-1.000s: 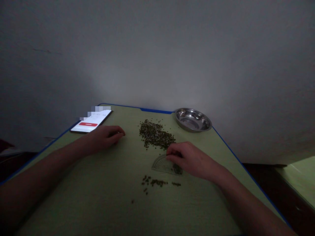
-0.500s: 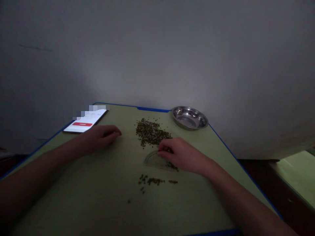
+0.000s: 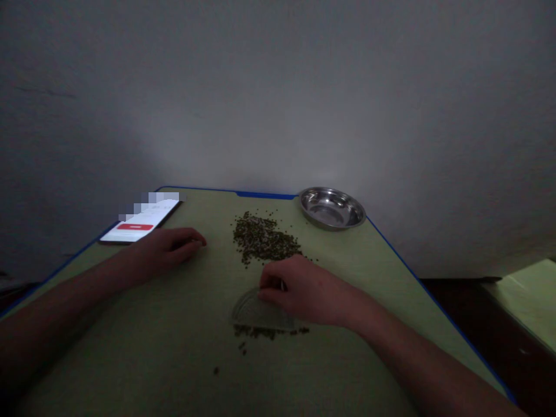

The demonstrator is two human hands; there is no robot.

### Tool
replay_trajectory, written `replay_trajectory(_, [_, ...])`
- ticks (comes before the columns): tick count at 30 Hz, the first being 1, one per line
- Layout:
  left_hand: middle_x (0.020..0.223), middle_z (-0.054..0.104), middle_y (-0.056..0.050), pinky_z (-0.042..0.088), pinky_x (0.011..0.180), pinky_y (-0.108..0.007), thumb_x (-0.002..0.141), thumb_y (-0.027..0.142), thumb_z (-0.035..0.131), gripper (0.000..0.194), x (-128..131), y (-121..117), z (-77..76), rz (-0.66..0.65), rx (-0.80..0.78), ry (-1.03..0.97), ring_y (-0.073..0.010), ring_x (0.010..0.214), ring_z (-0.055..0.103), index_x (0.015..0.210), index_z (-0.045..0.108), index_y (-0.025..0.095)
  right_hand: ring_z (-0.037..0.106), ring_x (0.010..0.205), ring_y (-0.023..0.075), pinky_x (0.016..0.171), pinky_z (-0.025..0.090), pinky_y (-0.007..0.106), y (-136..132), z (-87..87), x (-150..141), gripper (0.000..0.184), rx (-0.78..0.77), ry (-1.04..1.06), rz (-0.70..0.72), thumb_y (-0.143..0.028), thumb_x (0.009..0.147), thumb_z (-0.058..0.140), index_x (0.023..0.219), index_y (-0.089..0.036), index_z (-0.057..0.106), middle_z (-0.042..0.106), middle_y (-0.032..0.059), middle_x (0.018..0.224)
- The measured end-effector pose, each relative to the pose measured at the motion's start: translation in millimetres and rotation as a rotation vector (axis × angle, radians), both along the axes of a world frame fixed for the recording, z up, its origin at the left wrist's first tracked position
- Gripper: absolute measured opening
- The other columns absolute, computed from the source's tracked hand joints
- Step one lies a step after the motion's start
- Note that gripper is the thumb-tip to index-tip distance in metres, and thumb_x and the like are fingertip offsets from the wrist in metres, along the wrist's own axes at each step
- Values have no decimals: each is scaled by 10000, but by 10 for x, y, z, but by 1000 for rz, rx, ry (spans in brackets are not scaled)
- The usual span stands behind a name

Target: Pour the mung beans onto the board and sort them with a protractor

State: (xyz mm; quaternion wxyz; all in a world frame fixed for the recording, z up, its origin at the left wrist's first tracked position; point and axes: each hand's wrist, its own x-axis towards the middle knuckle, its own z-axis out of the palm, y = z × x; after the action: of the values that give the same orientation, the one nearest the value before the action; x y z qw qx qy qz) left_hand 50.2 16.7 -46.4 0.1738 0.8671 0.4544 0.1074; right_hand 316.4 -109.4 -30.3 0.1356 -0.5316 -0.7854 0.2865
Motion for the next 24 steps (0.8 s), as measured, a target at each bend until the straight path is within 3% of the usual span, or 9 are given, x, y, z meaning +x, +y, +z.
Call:
replay_trajectory(5, [880, 715, -52, 433, 667, -299, 856, 472, 393, 402, 11, -36, 28, -1, -10, 5, -184, 742, 611, 949, 675, 201, 526, 595, 89, 536, 360, 201, -28, 23, -96, 88, 2, 18, 93, -221, 851, 601, 811, -183, 669, 635, -25, 693])
replay_trajectory(15, [870, 707, -46, 442, 678, -308, 864, 482, 396, 406, 4, -30, 4, 0, -26, 3, -190, 749, 611, 952, 675, 200, 553, 614, 90, 548, 361, 198, -122, -56, -112, 78, -32, 14, 51, -244, 852, 616, 820, -198, 670, 650, -31, 708])
replay_trajectory(24, [878, 706, -48, 437, 668, -301, 853, 467, 403, 393, 10, -37, 18, 8, -30, -2, -179, 735, 604, 961, 668, 197, 484, 562, 93, 509, 340, 207, -104, 13, 34, 101, -57, 31, 14, -245, 864, 595, 806, -195, 661, 591, -40, 643])
